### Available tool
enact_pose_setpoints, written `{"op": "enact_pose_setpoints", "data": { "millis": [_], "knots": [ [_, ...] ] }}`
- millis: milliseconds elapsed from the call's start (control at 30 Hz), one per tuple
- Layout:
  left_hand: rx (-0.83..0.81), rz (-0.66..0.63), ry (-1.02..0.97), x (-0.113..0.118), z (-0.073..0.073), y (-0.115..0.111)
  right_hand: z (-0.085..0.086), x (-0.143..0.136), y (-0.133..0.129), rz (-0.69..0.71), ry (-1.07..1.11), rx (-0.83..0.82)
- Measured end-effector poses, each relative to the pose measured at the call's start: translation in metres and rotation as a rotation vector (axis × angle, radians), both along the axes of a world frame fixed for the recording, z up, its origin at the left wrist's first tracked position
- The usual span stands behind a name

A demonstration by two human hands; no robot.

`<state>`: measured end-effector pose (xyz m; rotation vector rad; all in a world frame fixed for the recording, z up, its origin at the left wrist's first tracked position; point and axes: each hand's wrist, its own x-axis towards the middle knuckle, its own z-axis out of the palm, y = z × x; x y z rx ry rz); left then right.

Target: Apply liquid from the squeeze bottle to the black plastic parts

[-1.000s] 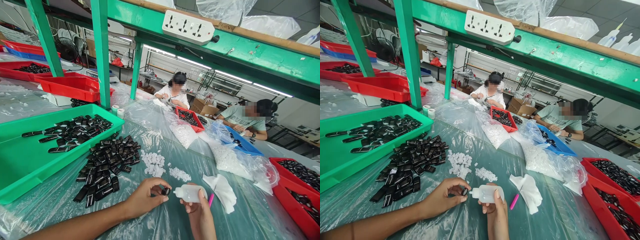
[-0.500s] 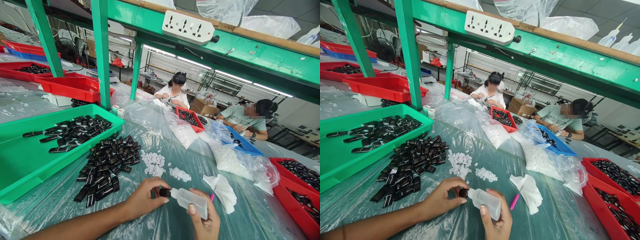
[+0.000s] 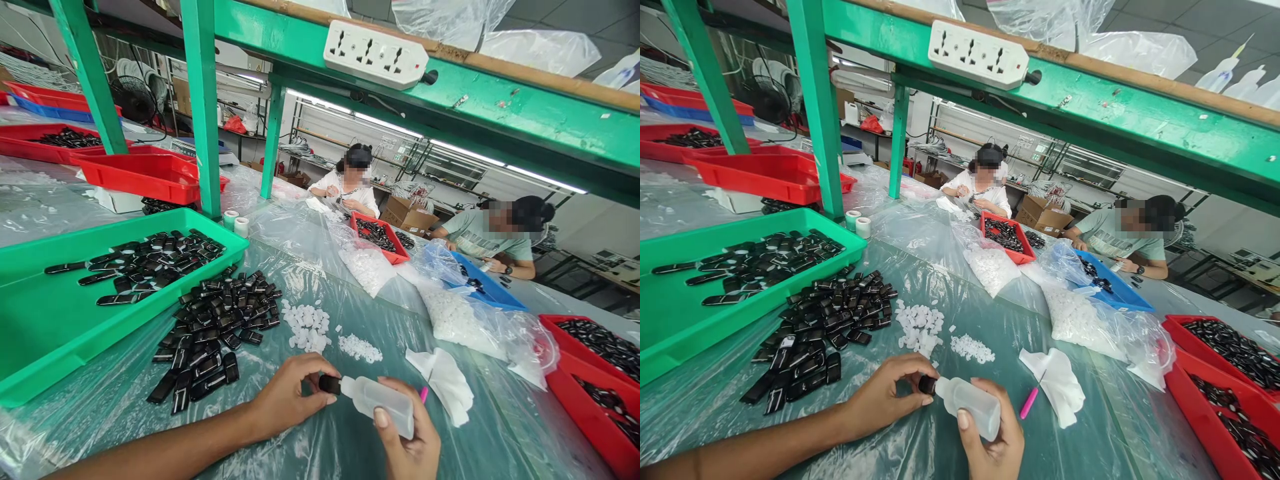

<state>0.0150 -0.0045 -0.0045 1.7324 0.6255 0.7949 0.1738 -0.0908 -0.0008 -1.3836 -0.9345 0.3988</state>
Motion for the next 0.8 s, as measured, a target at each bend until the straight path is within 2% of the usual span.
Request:
{"op": "enact_pose_setpoints", "data": {
  "millis": [167,367,467,633,800],
  "knots": [
    [-0.078,-0.020,-0.028,0.001,-0.001,0.001,-0.004,0.003,0.001,0.099,0.128,-0.041],
    [-0.155,-0.051,-0.058,0.001,-0.006,0.003,-0.012,0.014,0.012,0.264,0.616,-0.012],
    [-0.164,-0.085,-0.103,0.001,-0.008,0.003,-0.014,0.023,0.017,0.307,0.750,-0.007],
    [-0.197,-0.144,-0.182,0.001,-0.013,0.003,-0.013,0.038,0.021,0.376,0.673,-0.130],
    [-0.258,-0.219,-0.229,0.001,-0.013,0.003,-0.006,0.053,0.024,0.365,0.312,-0.295]
  ]
}}
